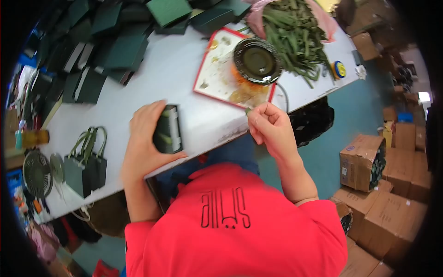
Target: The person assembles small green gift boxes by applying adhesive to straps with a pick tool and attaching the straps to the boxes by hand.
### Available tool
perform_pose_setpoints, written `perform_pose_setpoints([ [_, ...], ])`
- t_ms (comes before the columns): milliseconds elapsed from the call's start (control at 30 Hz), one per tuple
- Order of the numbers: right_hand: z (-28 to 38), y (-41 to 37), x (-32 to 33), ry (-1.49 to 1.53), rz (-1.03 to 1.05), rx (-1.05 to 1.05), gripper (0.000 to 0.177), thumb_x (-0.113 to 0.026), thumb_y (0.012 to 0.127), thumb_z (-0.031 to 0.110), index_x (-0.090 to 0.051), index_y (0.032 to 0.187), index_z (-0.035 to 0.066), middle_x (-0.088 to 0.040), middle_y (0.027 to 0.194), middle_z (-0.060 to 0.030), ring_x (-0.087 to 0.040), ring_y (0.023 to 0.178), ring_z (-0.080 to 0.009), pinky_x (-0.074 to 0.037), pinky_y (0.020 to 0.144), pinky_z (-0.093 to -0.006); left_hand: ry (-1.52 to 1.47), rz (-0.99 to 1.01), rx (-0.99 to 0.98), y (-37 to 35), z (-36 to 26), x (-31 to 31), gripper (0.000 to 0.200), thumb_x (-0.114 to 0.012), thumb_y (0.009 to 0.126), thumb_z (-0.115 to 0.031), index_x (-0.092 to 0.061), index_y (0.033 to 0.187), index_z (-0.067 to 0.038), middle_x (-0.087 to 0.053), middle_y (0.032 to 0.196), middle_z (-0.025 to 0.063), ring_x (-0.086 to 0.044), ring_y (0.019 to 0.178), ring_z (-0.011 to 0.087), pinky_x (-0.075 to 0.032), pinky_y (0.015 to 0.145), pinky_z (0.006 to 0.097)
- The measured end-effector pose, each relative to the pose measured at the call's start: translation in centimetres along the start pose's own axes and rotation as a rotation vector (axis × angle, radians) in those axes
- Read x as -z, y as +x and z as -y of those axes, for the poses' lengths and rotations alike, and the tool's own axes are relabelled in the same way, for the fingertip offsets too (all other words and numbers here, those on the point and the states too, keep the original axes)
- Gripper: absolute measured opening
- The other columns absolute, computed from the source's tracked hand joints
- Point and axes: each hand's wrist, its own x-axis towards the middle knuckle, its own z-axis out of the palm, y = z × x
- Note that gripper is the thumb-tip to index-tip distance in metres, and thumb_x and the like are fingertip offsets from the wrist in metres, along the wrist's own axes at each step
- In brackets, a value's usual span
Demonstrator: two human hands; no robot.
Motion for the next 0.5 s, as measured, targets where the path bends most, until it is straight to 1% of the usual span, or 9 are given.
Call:
perform_pose_setpoints([
  [33,0.2,-0.6,-0.8,-0.008,0.076,-0.051,0.016,-0.068,0.094,0.016,-0.06,0.09,0.003,-0.061,0.069,-0.0015,-0.049,0.052,-0.0051,-0.037,0.047,-0.0206,-0.032,-0.001,-0.058,0.4,-1.0,0.3,0.107,-0.093,0.051,-0.042,-0.049,0.141,-0.003,-0.053,0.138,0.0161,-0.046,0.129,0.0383,-0.033,0.112,0.0457],
  [67,0.3,-1.1,-1.4,-0.015,0.153,-0.097,0.015,-0.068,0.094,0.016,-0.06,0.089,0.003,-0.06,0.069,-0.0011,-0.049,0.052,-0.0047,-0.036,0.047,-0.0205,-0.078,0.02,-0.061,1.1,-2.7,0.8,0.102,-0.093,0.052,-0.04,-0.051,0.137,-0.002,-0.055,0.134,0.0162,-0.048,0.126,0.0376,-0.033,0.108,0.0462],
  [100,-0.2,-0.7,-1.6,-0.133,0.181,-0.147,0.016,-0.068,0.094,0.016,-0.06,0.089,0.003,-0.06,0.069,-0.0012,-0.048,0.052,-0.0045,-0.036,0.047,-0.0204,-0.162,-0.014,-0.101,1.3,-1.4,-1.7,0.102,-0.093,0.052,-0.04,-0.05,0.138,-0.003,-0.054,0.136,0.015,-0.047,0.127,0.0371,-0.033,0.107,0.0459],
  [200,-1.7,-0.8,-4.7,-0.127,0.343,-0.288,0.019,-0.068,0.095,0.019,-0.059,0.089,0.003,-0.06,0.069,-0.001,-0.047,0.052,-0.0036,-0.035,0.048,-0.02,-0.135,0.088,-0.133,0.8,-1.1,-0.2,0.107,-0.093,0.051,-0.041,-0.049,0.14,-0.002,-0.053,0.139,0.0138,-0.045,0.128,0.0364,-0.033,0.11,0.0453],
  [300,-2.2,-0.6,-5.8,-0.168,0.397,-0.321,0.02,-0.068,0.095,0.02,-0.059,0.089,0.003,-0.06,0.069,-0.0002,-0.047,0.052,-0.0033,-0.035,0.048,-0.0202,-0.164,0.096,-0.158,0.9,-1.4,-0.5,0.106,-0.093,0.051,-0.039,-0.049,0.14,-0.003,-0.053,0.139,0.0126,-0.046,0.128,0.0357,-0.034,0.109,0.0449],
  [367,-2.6,-0.4,-6.1,-0.196,0.383,-0.331,0.023,-0.069,0.095,0.022,-0.059,0.087,0.003,-0.058,0.066,0.0015,-0.045,0.052,-0.0026,-0.034,0.047,-0.0205,-0.186,0.084,-0.169,1.1,-1.7,-0.6,0.102,-0.093,0.052,-0.036,-0.05,0.14,-0.005,-0.054,0.138,0.0121,-0.047,0.126,0.0355,-0.034,0.106,0.0448],
  [500,-2.9,-0.2,-6.2,-0.198,0.381,-0.338,0.025,-0.07,0.094,0.024,-0.059,0.085,0.004,-0.056,0.063,0.0029,-0.044,0.051,-0.0021,-0.032,0.047,-0.0206,-0.186,0.087,-0.172,1.2,-1.9,-0.6,0.102,-0.093,0.052,-0.035,-0.051,0.139,-0.005,-0.055,0.137,0.012,-0.047,0.126,0.0357,-0.034,0.106,0.0448],
])
